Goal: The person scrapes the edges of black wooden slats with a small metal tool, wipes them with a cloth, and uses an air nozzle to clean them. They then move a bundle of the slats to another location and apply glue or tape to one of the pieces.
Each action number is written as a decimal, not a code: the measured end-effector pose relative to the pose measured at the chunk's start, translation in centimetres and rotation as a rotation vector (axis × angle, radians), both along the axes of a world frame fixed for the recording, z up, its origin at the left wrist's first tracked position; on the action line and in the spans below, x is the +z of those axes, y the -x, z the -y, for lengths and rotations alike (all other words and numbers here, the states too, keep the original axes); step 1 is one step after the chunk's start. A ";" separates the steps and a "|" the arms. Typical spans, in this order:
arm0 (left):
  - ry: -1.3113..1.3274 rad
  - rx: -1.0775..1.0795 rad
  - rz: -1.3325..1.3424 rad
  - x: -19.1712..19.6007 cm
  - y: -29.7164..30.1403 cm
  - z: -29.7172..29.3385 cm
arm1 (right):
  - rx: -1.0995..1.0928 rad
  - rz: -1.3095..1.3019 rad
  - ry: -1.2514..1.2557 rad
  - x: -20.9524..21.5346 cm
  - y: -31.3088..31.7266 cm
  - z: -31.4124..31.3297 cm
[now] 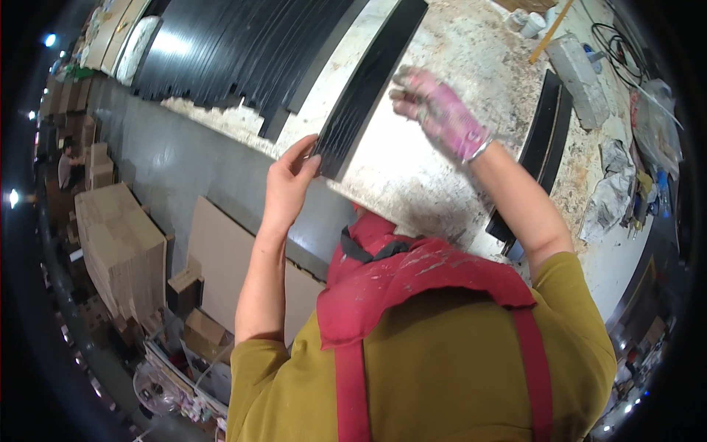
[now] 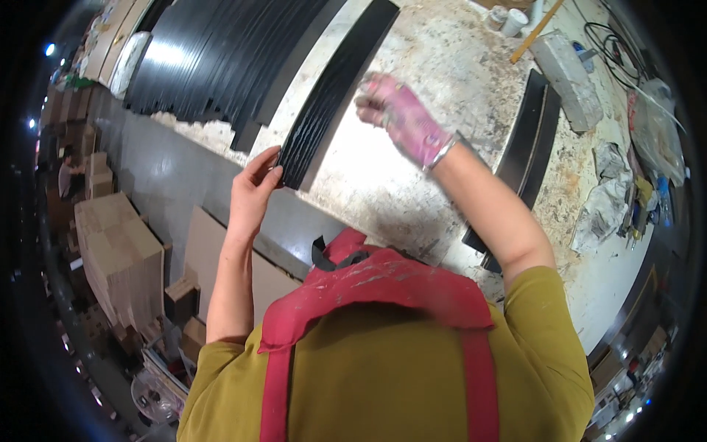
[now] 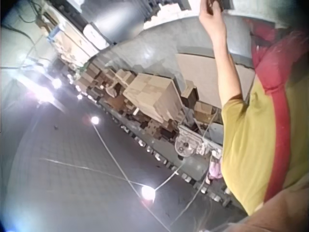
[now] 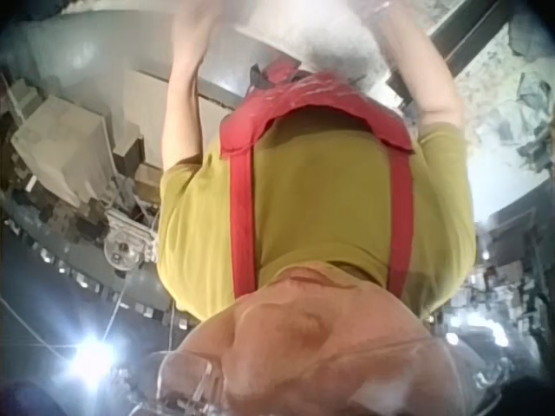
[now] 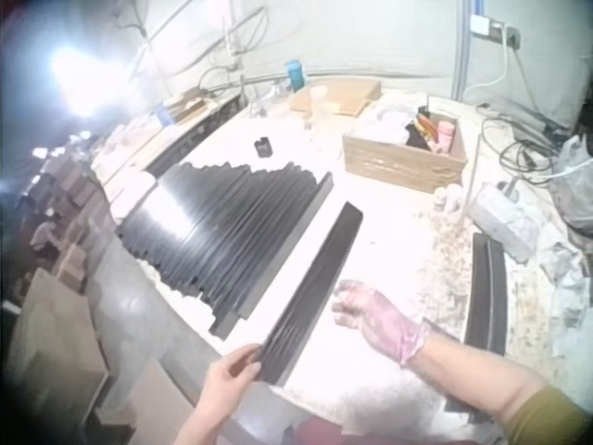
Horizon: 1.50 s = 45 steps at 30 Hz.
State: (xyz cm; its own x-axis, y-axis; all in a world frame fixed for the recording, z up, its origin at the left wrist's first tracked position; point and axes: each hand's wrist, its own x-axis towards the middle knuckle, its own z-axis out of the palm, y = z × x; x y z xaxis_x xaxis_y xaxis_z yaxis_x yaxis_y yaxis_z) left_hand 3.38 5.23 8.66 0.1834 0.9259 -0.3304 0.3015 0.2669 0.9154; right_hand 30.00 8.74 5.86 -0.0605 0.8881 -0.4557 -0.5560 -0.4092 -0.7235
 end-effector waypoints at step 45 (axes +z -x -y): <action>-0.885 -1.418 0.169 -2.0 -19.2 9.2 | 0.370 1.288 0.021 4.0 -8.2 9.8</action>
State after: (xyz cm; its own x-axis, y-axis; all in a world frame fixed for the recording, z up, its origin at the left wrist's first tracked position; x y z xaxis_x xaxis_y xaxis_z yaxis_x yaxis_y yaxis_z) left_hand 22.56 -3.99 6.64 0.9548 -0.1135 0.2749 -0.2748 -0.6900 0.6696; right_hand 38.15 -1.09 9.85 0.1858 0.9049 -0.3829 0.6574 -0.4041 -0.6360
